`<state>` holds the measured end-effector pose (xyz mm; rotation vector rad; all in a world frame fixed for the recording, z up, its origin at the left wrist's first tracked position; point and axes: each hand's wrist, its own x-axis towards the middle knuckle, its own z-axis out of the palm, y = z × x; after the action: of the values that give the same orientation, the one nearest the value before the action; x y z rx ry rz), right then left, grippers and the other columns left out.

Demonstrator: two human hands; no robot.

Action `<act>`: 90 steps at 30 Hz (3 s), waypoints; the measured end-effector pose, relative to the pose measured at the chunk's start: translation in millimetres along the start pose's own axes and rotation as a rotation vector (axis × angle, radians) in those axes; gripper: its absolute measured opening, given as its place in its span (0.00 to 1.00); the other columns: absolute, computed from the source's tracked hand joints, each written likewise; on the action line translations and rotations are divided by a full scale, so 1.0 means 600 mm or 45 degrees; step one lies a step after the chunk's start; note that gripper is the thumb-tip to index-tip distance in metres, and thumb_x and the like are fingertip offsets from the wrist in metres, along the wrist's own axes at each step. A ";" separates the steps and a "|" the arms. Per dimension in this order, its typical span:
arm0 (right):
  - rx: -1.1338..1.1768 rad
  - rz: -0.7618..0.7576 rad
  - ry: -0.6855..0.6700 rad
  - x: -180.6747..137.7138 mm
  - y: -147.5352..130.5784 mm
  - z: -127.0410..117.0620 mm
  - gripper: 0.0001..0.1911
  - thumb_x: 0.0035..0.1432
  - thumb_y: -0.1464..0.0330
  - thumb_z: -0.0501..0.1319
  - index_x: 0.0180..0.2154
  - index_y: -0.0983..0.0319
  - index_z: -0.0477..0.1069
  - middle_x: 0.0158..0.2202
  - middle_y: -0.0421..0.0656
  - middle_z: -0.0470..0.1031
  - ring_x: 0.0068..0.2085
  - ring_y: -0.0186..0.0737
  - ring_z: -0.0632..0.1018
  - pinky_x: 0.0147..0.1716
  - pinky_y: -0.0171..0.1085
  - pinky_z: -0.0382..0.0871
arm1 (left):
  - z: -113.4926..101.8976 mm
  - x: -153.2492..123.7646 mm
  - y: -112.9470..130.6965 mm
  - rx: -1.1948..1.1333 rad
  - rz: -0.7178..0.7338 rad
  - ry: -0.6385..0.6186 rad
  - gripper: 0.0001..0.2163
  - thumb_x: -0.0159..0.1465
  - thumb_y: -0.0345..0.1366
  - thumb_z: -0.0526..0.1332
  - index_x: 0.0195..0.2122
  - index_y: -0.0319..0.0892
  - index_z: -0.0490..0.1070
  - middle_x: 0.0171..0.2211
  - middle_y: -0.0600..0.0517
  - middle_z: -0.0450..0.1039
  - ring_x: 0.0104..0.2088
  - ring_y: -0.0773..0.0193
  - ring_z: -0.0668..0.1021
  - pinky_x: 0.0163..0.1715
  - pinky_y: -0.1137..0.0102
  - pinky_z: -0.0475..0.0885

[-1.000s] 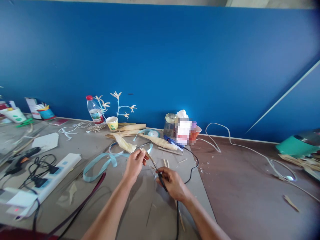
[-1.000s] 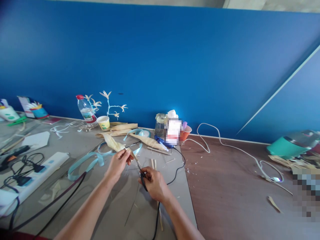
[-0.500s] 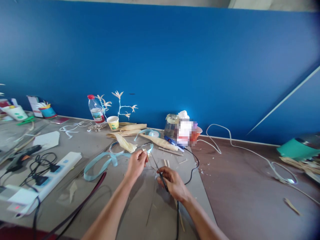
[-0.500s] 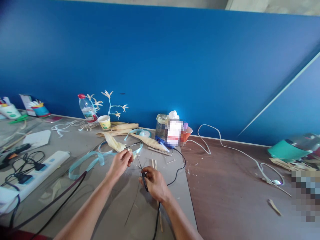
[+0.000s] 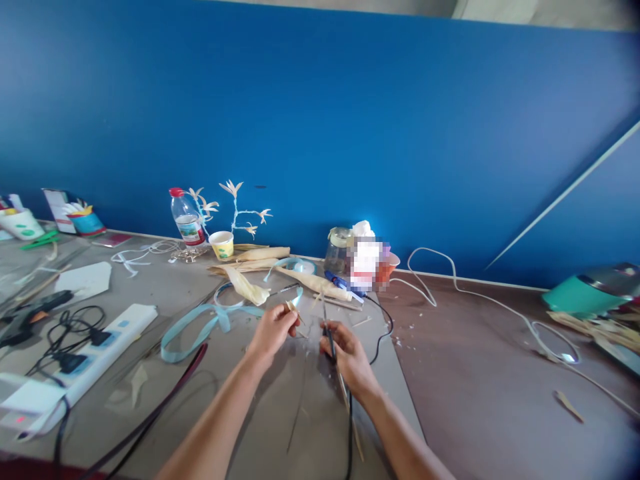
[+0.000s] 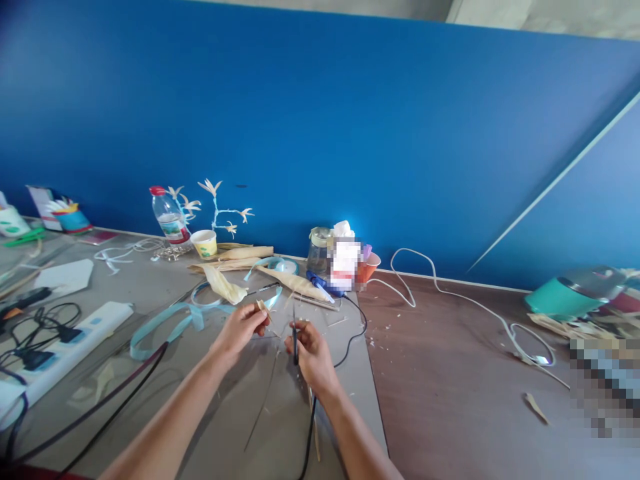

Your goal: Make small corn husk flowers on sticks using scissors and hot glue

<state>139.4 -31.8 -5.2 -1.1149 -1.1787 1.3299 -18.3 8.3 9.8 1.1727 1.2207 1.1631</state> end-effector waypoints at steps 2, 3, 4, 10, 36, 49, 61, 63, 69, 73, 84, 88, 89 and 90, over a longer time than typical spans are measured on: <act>0.104 -0.068 0.095 0.002 -0.002 0.003 0.19 0.44 0.65 0.63 0.40 0.61 0.62 0.25 0.36 0.66 0.25 0.31 0.67 0.22 0.30 0.59 | 0.010 -0.006 0.001 -0.112 -0.064 -0.064 0.07 0.50 0.37 0.61 0.21 0.38 0.69 0.19 0.54 0.69 0.18 0.72 0.68 0.21 0.76 0.61; 0.132 -0.105 0.127 0.003 -0.001 0.005 0.21 0.43 0.66 0.64 0.41 0.60 0.61 0.27 0.37 0.67 0.26 0.31 0.69 0.23 0.30 0.61 | 0.017 -0.010 0.002 -0.174 -0.096 -0.100 0.07 0.50 0.36 0.62 0.21 0.38 0.68 0.19 0.55 0.68 0.18 0.72 0.67 0.21 0.76 0.61; 0.135 -0.138 0.149 0.003 0.001 0.008 0.22 0.42 0.67 0.64 0.41 0.60 0.60 0.29 0.37 0.67 0.27 0.32 0.69 0.24 0.30 0.62 | 0.024 -0.014 0.003 -0.233 -0.131 -0.140 0.07 0.49 0.36 0.62 0.20 0.38 0.68 0.19 0.55 0.68 0.18 0.72 0.67 0.21 0.76 0.61; -0.026 -0.217 0.328 0.002 0.011 0.015 0.18 0.47 0.67 0.61 0.40 0.62 0.60 0.27 0.38 0.69 0.26 0.32 0.71 0.24 0.31 0.64 | 0.052 -0.034 0.002 -0.447 -0.277 -0.278 0.07 0.48 0.36 0.63 0.22 0.39 0.67 0.20 0.54 0.69 0.20 0.71 0.70 0.24 0.74 0.63; 0.000 -0.260 0.343 0.004 -0.020 -0.005 0.16 0.44 0.70 0.60 0.38 0.62 0.61 0.24 0.36 0.69 0.25 0.32 0.71 0.23 0.30 0.62 | 0.033 -0.025 0.003 -0.416 -0.324 -0.281 0.07 0.47 0.33 0.65 0.24 0.39 0.68 0.20 0.57 0.66 0.19 0.74 0.69 0.23 0.76 0.64; 0.137 -0.216 0.310 0.024 -0.010 -0.026 0.19 0.40 0.72 0.63 0.37 0.61 0.62 0.24 0.35 0.69 0.23 0.31 0.70 0.22 0.29 0.62 | 0.032 -0.028 -0.001 0.693 0.246 -0.405 0.06 0.52 0.32 0.56 0.24 0.41 0.73 0.21 0.54 0.69 0.22 0.67 0.69 0.24 0.74 0.60; 0.174 -0.267 0.242 0.017 -0.015 -0.014 0.20 0.44 0.71 0.62 0.41 0.61 0.60 0.28 0.38 0.70 0.27 0.31 0.72 0.25 0.30 0.64 | 0.047 -0.028 -0.003 0.187 -0.099 -0.384 0.13 0.54 0.43 0.56 0.24 0.38 0.72 0.19 0.55 0.65 0.20 0.69 0.66 0.22 0.74 0.59; 0.140 -0.264 0.250 0.015 -0.010 -0.005 0.19 0.44 0.71 0.61 0.40 0.61 0.60 0.27 0.37 0.70 0.26 0.32 0.72 0.26 0.31 0.65 | 0.052 -0.032 0.000 0.133 -0.099 -0.421 0.13 0.54 0.43 0.57 0.21 0.39 0.70 0.18 0.55 0.64 0.19 0.69 0.66 0.22 0.74 0.59; 0.034 -0.229 0.258 0.015 -0.006 -0.003 0.16 0.45 0.72 0.58 0.39 0.62 0.61 0.24 0.36 0.70 0.23 0.32 0.71 0.22 0.30 0.64 | 0.052 -0.036 -0.001 0.288 0.015 -0.495 0.11 0.55 0.41 0.57 0.20 0.40 0.69 0.17 0.55 0.64 0.19 0.69 0.65 0.21 0.74 0.59; -0.134 -0.218 0.267 0.015 -0.003 -0.012 0.16 0.44 0.74 0.56 0.39 0.62 0.62 0.22 0.35 0.69 0.23 0.32 0.71 0.21 0.29 0.61 | 0.050 -0.034 -0.005 0.462 0.186 -0.322 0.07 0.53 0.39 0.58 0.27 0.40 0.70 0.22 0.54 0.68 0.23 0.67 0.68 0.24 0.74 0.61; -0.347 -0.256 0.135 0.000 -0.011 -0.008 0.18 0.47 0.68 0.59 0.43 0.61 0.62 0.26 0.36 0.68 0.24 0.31 0.68 0.23 0.30 0.61 | 0.041 -0.022 -0.003 -0.203 -0.108 -0.073 0.08 0.49 0.38 0.62 0.22 0.39 0.66 0.17 0.60 0.61 0.17 0.74 0.64 0.23 0.75 0.62; -0.815 -0.415 0.081 -0.018 -0.012 0.001 0.17 0.48 0.67 0.60 0.42 0.60 0.64 0.26 0.38 0.70 0.28 0.35 0.70 0.31 0.33 0.61 | 0.036 -0.020 0.006 -0.532 -0.162 0.049 0.10 0.46 0.37 0.65 0.21 0.39 0.64 0.16 0.62 0.61 0.16 0.77 0.62 0.26 0.73 0.66; -0.893 -0.427 0.064 -0.021 -0.011 0.004 0.17 0.48 0.67 0.60 0.42 0.60 0.65 0.27 0.38 0.71 0.28 0.36 0.71 0.32 0.33 0.61 | 0.035 -0.019 0.007 -0.573 -0.155 0.070 0.10 0.46 0.36 0.65 0.21 0.39 0.64 0.16 0.62 0.61 0.16 0.77 0.62 0.26 0.73 0.66; -0.955 -0.430 0.046 -0.023 -0.009 0.007 0.17 0.48 0.67 0.59 0.42 0.60 0.65 0.27 0.39 0.71 0.28 0.36 0.71 0.33 0.34 0.60 | 0.034 -0.019 0.008 -0.599 -0.142 0.082 0.10 0.46 0.36 0.65 0.21 0.39 0.64 0.15 0.62 0.61 0.16 0.77 0.62 0.25 0.74 0.66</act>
<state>136.7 -45.8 0.9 -1.3582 -1.8155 0.6009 2.2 -2.9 15.2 0.7111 0.9724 1.3202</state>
